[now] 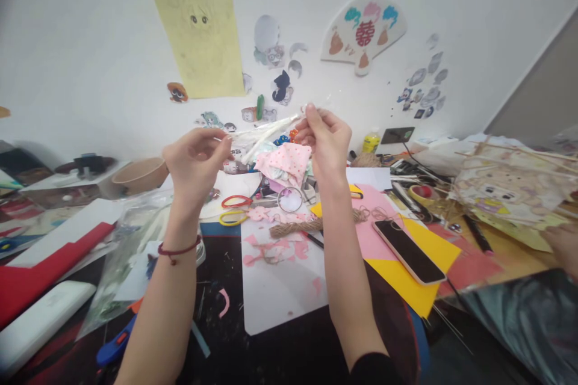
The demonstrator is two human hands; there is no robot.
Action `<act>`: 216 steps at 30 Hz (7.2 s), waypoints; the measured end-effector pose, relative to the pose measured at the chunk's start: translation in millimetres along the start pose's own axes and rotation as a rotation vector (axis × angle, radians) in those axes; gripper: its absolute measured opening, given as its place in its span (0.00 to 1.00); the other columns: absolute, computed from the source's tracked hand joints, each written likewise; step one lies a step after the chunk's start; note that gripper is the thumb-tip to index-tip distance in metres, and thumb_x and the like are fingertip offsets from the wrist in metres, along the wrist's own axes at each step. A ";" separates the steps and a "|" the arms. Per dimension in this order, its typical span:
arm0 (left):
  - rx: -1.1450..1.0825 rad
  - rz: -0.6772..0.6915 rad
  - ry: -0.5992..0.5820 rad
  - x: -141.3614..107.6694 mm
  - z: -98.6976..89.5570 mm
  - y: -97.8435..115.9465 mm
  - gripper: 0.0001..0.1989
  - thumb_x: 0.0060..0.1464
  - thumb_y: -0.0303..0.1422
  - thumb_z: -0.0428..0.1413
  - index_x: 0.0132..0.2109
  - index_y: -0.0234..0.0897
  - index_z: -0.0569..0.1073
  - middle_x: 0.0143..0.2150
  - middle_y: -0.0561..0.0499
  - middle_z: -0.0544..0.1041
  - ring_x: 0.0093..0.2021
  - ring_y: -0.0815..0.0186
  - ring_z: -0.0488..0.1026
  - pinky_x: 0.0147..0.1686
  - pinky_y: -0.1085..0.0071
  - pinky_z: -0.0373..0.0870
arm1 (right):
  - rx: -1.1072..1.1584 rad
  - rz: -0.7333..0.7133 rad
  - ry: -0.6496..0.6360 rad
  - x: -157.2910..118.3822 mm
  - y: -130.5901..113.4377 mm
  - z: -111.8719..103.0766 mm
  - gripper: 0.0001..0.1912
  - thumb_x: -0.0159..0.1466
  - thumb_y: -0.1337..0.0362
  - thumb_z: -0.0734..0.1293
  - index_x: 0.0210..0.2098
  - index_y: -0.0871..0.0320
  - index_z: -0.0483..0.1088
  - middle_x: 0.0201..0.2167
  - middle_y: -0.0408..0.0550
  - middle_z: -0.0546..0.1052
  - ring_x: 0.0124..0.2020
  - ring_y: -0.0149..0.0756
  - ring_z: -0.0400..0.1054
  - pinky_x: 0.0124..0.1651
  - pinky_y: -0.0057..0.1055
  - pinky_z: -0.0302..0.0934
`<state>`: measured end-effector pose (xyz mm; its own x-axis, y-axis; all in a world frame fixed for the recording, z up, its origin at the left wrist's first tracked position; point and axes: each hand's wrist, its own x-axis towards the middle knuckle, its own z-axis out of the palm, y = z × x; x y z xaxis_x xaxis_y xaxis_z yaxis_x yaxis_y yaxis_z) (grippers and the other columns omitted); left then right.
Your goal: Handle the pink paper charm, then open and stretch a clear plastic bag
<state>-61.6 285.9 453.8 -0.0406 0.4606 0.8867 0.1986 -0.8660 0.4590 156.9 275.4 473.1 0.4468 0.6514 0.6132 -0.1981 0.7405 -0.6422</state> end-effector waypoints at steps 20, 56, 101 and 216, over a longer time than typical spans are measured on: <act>0.069 -0.113 -0.650 4.1 -5.1 3.7 0.19 0.67 0.40 0.57 0.29 0.37 0.79 0.26 0.50 0.80 0.29 0.67 0.75 0.33 0.70 0.70 | -0.194 -0.056 -0.017 1.6 -2.1 -8.7 0.17 0.57 0.50 0.79 0.30 0.57 0.76 0.21 0.40 0.76 0.17 0.23 0.68 0.18 0.21 0.58; -0.079 -0.123 -0.750 -2.0 12.3 -3.3 0.22 0.66 0.46 0.56 0.27 0.37 0.75 0.27 0.51 0.76 0.30 0.67 0.71 0.30 0.70 0.68 | -0.256 -0.127 -0.163 -4.5 5.3 4.0 0.18 0.55 0.49 0.80 0.27 0.55 0.76 0.20 0.39 0.74 0.16 0.24 0.66 0.17 0.25 0.56; 0.242 0.005 -0.521 -3.4 7.2 13.7 0.07 0.60 0.36 0.64 0.37 0.37 0.80 0.35 0.52 0.83 0.30 0.69 0.71 0.35 0.68 0.65 | -0.238 -0.173 0.006 -1.4 10.4 4.2 0.11 0.58 0.57 0.77 0.25 0.48 0.74 0.20 0.41 0.74 0.18 0.32 0.64 0.18 0.34 0.52; 0.456 -0.094 -0.641 1.4 -3.5 7.5 0.18 0.65 0.35 0.55 0.25 0.36 0.70 0.21 0.55 0.64 0.26 0.69 0.58 0.31 0.66 0.50 | -0.223 -0.168 0.075 8.2 22.9 -4.8 0.11 0.61 0.56 0.76 0.28 0.52 0.73 0.21 0.40 0.73 0.18 0.29 0.63 0.19 0.31 0.52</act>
<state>-63.6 279.4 458.6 0.4674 0.6707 0.5759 0.6100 -0.7162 0.3391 160.2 296.9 461.1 0.5223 0.5026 0.6889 0.0772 0.7766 -0.6252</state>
